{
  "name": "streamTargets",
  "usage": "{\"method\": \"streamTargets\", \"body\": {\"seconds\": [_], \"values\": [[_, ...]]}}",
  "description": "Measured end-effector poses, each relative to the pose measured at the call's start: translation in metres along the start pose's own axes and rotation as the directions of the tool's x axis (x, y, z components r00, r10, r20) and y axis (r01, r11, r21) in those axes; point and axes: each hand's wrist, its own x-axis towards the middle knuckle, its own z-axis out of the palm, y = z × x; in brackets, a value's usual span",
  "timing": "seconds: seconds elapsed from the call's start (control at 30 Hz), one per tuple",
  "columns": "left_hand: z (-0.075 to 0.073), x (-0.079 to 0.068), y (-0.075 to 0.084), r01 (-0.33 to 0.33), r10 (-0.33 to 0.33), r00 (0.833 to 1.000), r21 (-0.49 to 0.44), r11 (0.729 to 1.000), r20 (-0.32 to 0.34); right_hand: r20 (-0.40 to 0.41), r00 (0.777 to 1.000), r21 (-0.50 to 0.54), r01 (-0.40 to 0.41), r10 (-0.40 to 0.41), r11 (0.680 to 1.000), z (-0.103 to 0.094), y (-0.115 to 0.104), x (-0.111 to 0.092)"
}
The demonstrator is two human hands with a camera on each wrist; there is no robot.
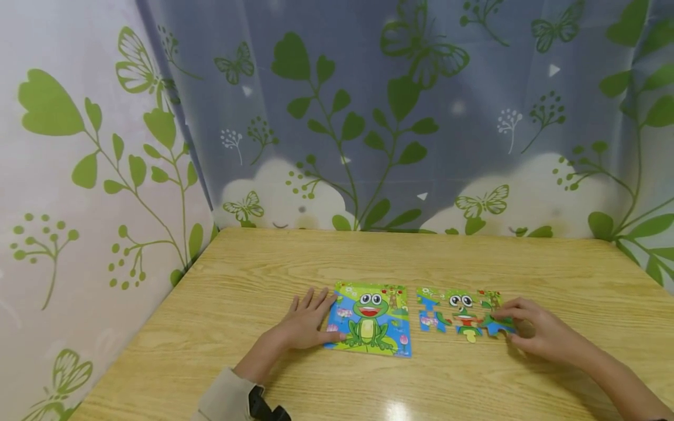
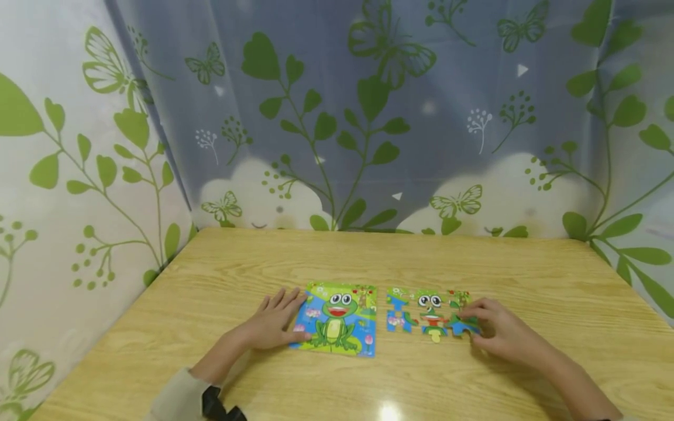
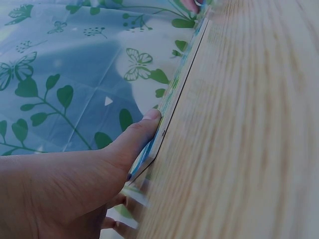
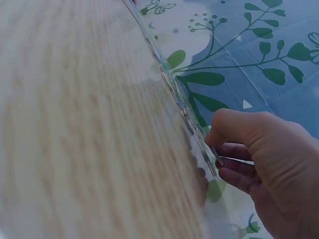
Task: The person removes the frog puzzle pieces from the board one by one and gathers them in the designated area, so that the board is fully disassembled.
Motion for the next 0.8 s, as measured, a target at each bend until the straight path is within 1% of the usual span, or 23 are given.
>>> {"method": "streamTargets", "body": {"seconds": [0.23,0.47,0.6,0.8], "values": [[0.0005,-0.0007,0.0010,-0.006,0.006,1.000,0.003,1.000,-0.007,0.021,1.000,0.009,-0.015,0.015,1.000,0.0010,0.0005,-0.0046],[0.0002,-0.0012,0.0011,-0.011,0.011,1.000,-0.001,1.000,-0.009,0.048,0.998,0.011,-0.036,0.036,0.999,0.0006,0.0018,-0.0049],[0.0004,-0.0013,0.0003,-0.013,0.013,1.000,-0.002,1.000,-0.011,0.056,0.998,0.006,-0.027,0.026,1.000,0.0009,0.0026,-0.0043],[0.0001,-0.0010,0.0002,-0.011,0.011,1.000,-0.005,1.000,-0.010,0.069,0.997,0.023,-0.021,0.019,1.000,0.0014,0.0045,-0.0044]]}}
